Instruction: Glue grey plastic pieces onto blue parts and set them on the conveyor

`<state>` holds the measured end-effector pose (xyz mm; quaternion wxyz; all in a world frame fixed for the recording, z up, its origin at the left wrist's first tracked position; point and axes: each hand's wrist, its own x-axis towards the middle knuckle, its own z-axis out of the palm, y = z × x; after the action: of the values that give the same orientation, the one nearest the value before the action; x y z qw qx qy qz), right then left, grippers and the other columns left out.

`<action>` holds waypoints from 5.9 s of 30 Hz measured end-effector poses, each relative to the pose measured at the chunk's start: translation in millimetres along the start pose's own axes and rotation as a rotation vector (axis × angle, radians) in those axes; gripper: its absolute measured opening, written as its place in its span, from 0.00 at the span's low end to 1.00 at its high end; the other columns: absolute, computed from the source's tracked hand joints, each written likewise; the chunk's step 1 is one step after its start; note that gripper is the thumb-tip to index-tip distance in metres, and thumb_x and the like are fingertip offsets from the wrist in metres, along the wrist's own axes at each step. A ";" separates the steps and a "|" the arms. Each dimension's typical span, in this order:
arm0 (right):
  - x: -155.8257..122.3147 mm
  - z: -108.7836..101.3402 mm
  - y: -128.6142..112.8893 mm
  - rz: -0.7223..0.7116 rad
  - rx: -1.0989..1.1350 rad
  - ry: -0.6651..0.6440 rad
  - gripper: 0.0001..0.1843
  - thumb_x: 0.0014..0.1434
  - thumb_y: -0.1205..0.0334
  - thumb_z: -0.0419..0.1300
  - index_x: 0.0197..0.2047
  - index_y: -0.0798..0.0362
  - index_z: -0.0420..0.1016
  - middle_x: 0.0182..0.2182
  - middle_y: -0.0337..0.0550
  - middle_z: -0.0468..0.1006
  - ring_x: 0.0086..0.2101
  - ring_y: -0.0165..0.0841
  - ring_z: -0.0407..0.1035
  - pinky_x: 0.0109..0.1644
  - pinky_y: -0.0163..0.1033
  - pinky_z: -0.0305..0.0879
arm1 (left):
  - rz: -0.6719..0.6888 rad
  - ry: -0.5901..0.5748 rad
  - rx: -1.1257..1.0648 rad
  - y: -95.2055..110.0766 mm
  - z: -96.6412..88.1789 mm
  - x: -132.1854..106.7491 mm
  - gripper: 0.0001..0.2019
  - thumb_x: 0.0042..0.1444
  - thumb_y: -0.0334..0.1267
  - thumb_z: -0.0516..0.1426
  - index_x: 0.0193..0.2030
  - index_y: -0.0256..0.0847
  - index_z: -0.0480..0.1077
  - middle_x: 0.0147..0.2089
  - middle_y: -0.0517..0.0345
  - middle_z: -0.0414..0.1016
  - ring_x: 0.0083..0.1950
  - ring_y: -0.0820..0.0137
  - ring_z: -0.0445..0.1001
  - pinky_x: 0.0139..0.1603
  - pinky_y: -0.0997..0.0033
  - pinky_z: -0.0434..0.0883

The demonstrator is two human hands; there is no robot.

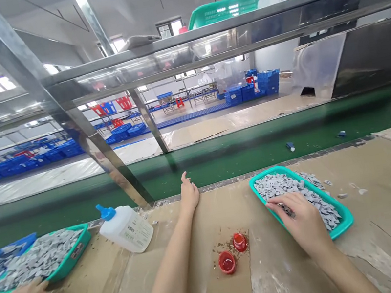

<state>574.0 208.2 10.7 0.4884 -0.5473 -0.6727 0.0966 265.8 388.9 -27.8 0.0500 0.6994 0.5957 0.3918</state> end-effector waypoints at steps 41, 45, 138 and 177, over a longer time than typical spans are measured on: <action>-29.2 49.8 -31.0 0.651 0.585 -0.466 0.16 0.51 0.48 0.65 0.30 0.54 0.74 0.28 0.48 0.81 0.32 0.40 0.76 0.33 0.39 0.67 | 0.068 0.213 0.257 12.7 13.1 -12.0 0.33 0.51 0.17 0.43 0.65 0.34 0.49 0.60 0.34 0.53 0.64 0.51 0.54 0.60 0.45 0.55; -29.3 49.8 -31.3 0.642 0.572 -0.454 0.16 0.52 0.49 0.65 0.30 0.54 0.74 0.27 0.48 0.81 0.32 0.39 0.75 0.31 0.38 0.65 | 0.073 0.215 0.272 12.1 13.6 -11.9 0.33 0.51 0.17 0.43 0.65 0.33 0.49 0.59 0.34 0.54 0.63 0.52 0.55 0.61 0.48 0.56; -7.9 14.3 -44.9 0.528 1.028 -0.242 0.17 0.55 0.48 0.63 0.33 0.54 0.72 0.28 0.40 0.77 0.34 0.33 0.71 0.42 0.36 0.65 | -0.439 -0.364 -1.014 180.7 -53.0 -108.3 0.14 0.33 0.31 0.70 0.31 0.36 0.76 0.37 0.50 0.81 0.38 0.61 0.80 0.42 0.64 0.77; 2.9 -25.3 41.3 0.066 -0.381 -0.275 0.06 0.56 0.66 0.62 0.34 0.45 0.80 0.33 0.46 0.74 0.39 0.43 0.66 0.31 0.40 0.64 | -0.329 -0.305 -0.010 36.1 -0.3 31.3 0.27 0.57 0.26 0.48 0.64 0.34 0.55 0.52 0.41 0.73 0.50 0.60 0.72 0.50 0.61 0.67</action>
<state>620.1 216.2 -2.4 0.2769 -0.6330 -0.7207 0.0575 293.7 405.8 7.0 0.2061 0.6438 0.6853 0.2709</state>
